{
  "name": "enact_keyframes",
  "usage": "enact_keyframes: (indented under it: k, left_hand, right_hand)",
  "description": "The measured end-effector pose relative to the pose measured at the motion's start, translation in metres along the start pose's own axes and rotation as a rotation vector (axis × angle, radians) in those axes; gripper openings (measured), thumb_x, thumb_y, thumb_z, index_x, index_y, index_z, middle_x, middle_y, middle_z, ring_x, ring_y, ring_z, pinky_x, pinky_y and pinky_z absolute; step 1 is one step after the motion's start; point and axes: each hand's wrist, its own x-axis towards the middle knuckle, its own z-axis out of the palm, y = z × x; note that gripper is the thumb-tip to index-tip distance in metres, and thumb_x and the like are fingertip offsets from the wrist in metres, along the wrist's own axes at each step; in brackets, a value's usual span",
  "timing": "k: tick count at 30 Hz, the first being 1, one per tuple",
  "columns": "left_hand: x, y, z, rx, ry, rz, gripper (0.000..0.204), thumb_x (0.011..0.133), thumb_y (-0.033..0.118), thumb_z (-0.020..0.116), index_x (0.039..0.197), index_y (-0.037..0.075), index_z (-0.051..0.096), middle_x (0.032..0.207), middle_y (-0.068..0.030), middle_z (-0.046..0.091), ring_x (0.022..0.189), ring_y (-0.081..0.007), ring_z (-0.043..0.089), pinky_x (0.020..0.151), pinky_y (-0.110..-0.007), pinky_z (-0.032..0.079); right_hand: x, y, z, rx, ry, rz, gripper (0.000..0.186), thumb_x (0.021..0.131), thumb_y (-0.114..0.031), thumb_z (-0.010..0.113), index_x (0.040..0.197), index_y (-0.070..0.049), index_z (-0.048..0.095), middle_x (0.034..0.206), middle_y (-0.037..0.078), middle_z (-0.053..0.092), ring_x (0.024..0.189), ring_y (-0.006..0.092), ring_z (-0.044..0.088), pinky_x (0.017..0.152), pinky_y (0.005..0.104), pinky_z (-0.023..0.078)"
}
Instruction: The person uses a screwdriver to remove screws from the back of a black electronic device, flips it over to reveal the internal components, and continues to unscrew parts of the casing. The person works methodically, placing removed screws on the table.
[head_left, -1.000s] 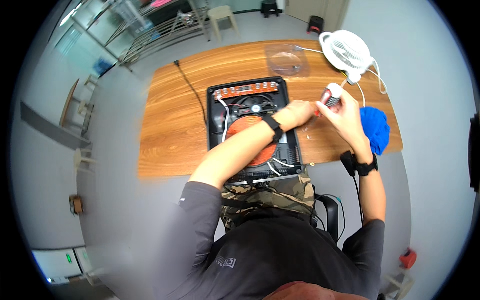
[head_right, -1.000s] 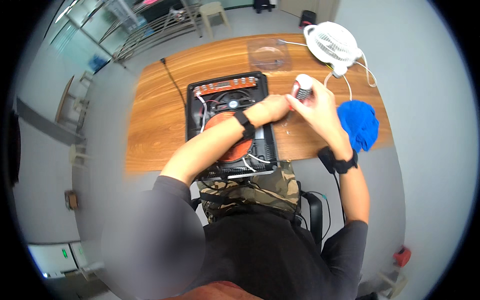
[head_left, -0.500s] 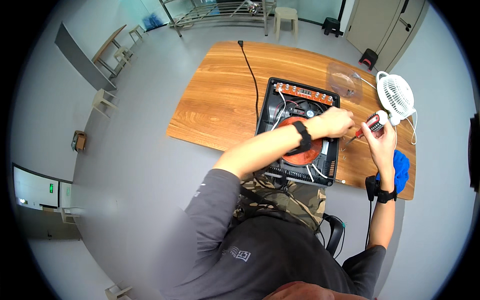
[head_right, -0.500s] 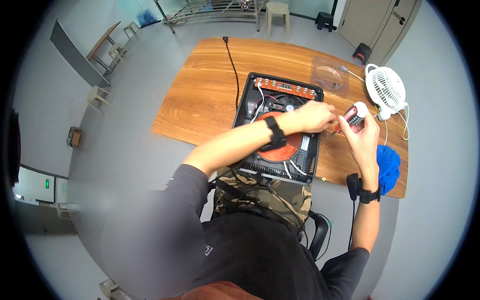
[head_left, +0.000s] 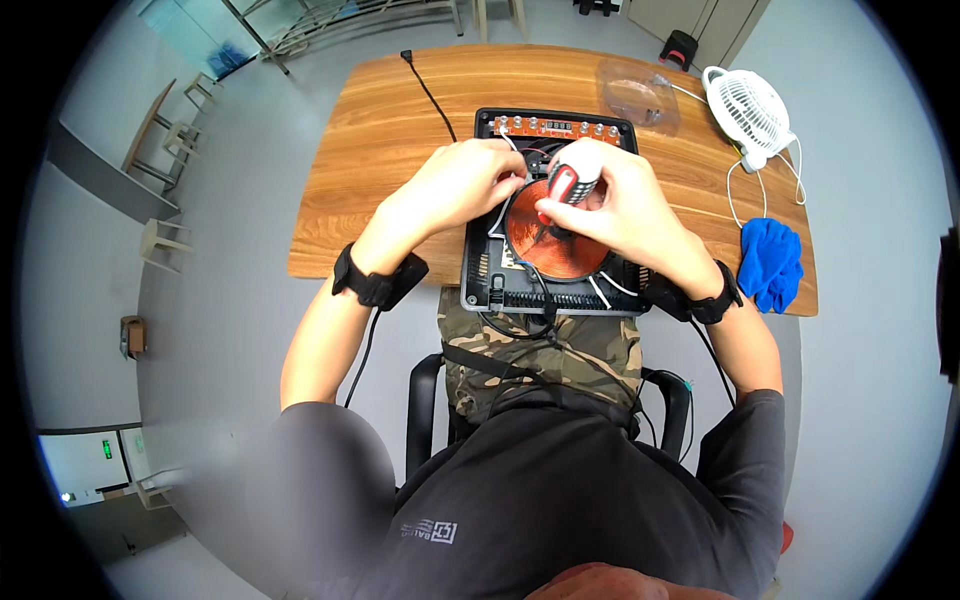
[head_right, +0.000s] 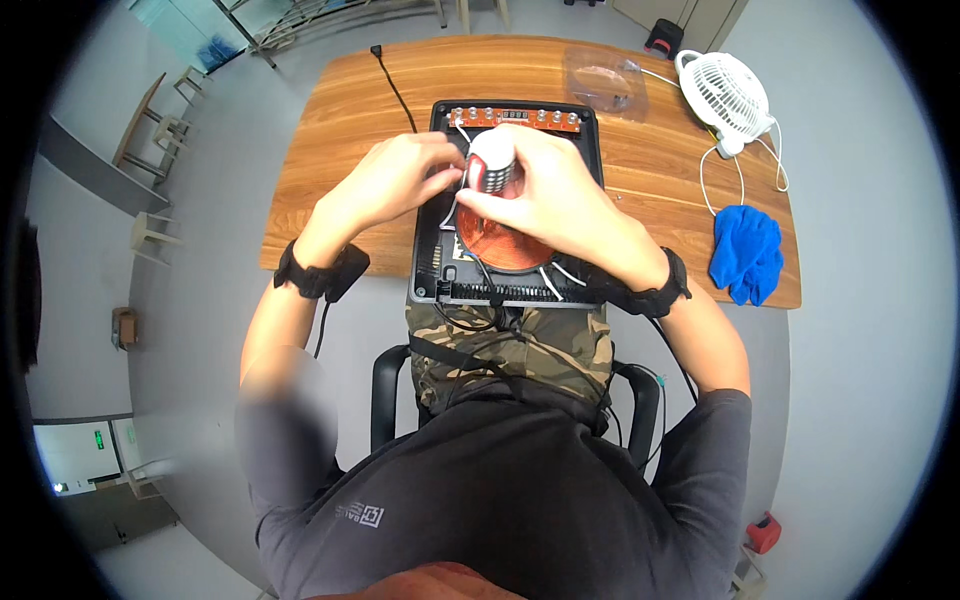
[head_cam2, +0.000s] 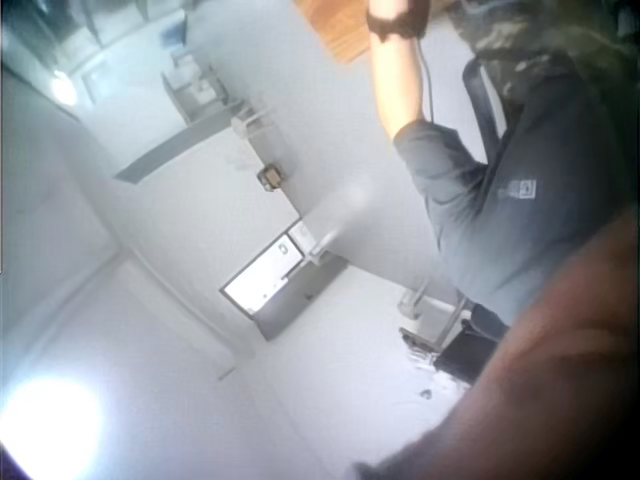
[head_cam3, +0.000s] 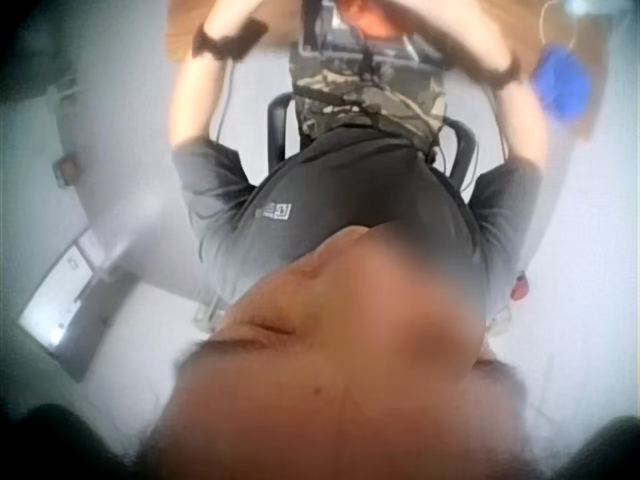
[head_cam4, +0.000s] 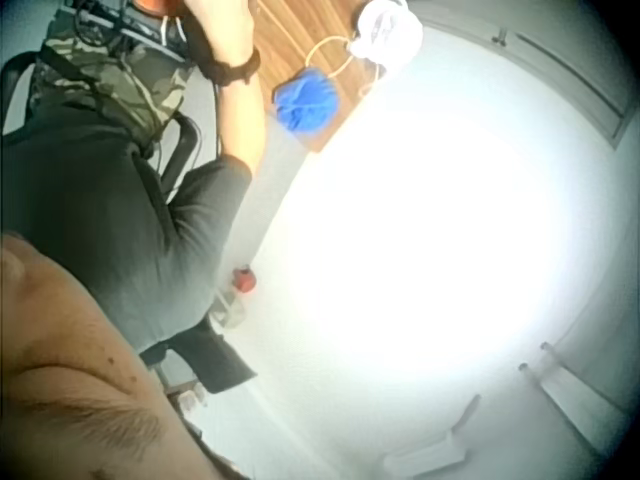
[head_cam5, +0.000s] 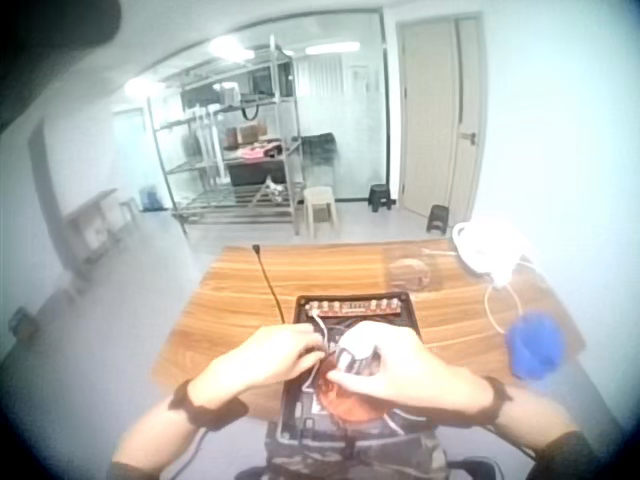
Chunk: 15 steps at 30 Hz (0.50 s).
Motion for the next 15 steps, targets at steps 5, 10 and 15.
enact_keyframes:
  k: [5,10,15]
  left_hand:
    - [-0.028,0.002,0.011,-0.061,0.120,-0.085,0.017,0.096,0.019,0.069,0.103,0.004,0.073,0.095,-0.0152,0.071,0.086,-0.0375,0.069,0.077,-0.045,0.055]
    - [-0.031,0.013,0.006,-0.125,0.169,-0.109,0.017,0.095,0.019,0.070,0.102,0.004,0.072,0.094,-0.0142,0.071,0.085,-0.0357,0.069,0.076,-0.043,0.056]
    - [-0.026,0.026,0.009,-0.141,0.185,-0.058,0.015,0.095,0.018,0.070,0.102,0.005,0.072,0.095,-0.0129,0.071,0.086,-0.0345,0.070,0.077,-0.043,0.056]
  right_hand:
    - [0.001,-0.007,0.013,0.028,-0.120,0.067,0.035,0.083,-0.023,0.087,0.101,0.000,0.067,0.088,0.009,0.064,0.072,0.0213,0.063,0.068,0.0339,0.053]
    - [-0.009,-0.006,0.011,-0.024,-0.132,0.078,0.036,0.083,-0.021,0.086,0.104,0.000,0.066,0.090,0.009,0.065,0.071,0.0189,0.063,0.065,0.0319,0.053]
    - [-0.018,-0.008,0.016,0.027,-0.164,0.082,0.036,0.083,-0.017,0.086,0.106,0.000,0.065,0.093,0.009,0.066,0.073,0.0189,0.065,0.066,0.0313,0.054]
